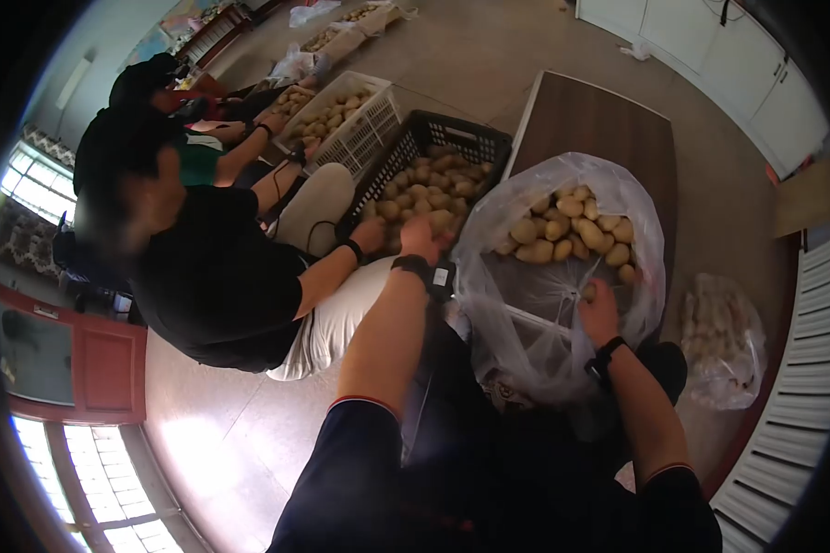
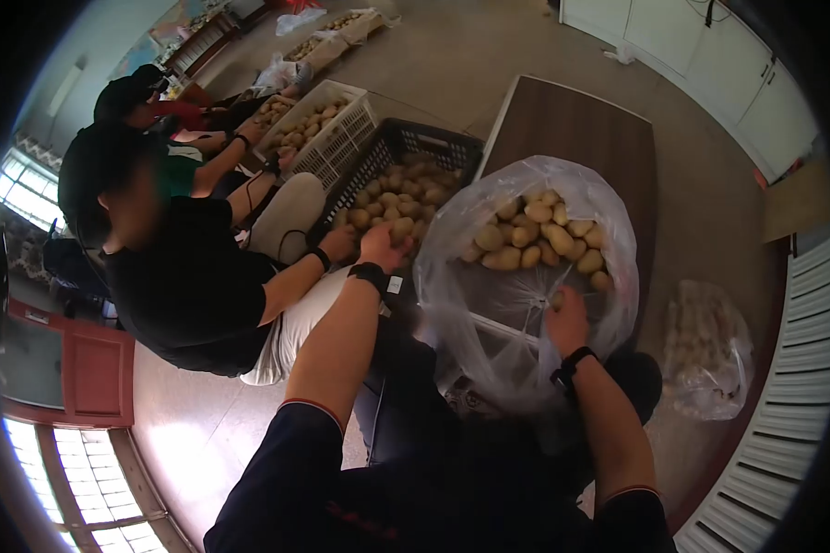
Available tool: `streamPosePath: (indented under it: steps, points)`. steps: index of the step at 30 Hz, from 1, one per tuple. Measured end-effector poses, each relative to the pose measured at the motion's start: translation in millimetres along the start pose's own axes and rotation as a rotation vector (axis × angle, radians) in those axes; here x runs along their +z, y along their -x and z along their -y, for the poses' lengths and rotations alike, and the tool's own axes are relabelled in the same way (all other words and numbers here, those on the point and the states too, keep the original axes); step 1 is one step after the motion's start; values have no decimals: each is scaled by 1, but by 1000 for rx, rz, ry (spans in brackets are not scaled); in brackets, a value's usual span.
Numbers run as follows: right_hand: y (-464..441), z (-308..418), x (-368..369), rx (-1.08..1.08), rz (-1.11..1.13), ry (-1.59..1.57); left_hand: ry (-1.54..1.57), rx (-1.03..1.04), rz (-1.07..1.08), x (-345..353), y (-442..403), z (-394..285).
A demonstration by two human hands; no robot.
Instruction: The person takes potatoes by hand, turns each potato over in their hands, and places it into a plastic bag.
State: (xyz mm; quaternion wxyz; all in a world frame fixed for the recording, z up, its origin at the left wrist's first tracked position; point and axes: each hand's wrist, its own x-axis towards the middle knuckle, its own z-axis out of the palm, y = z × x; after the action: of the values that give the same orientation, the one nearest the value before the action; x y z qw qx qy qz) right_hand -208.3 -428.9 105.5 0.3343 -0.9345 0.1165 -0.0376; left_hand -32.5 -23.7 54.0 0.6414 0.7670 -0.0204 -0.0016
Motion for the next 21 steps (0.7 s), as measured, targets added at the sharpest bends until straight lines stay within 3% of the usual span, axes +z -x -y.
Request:
streamPosePath:
  steps: [6, 8, 10, 12, 13, 16, 20, 21]
  points:
    - [0, 5, 15, 85, -80, -191, -485, 108, 10, -20, -36, 93]
    - [1, 8, 18, 82, -106, -204, -662, 62, 39, -18, -29, 72]
    - [2, 20, 15, 259, 110, -507, -968, -55, 140, -11, -6, 0]
    - [4, 36, 8, 305, 174, -583, -1132, -88, 171, -5, 7, -53]
    - [6, 43, 5, 347, 242, -661, -1249, -29, 86, 2, 20, -86]
    - [6, 57, -3, 385, 361, -792, -1246, 1, 50, 1, 22, -88]
    - [6, 60, 4, 373, 336, -873, -1294, 20, 160, -1, 12, -74]
    - [7, 64, 0, 382, 373, -899, -415, -360, -155, 6, 7, -72]
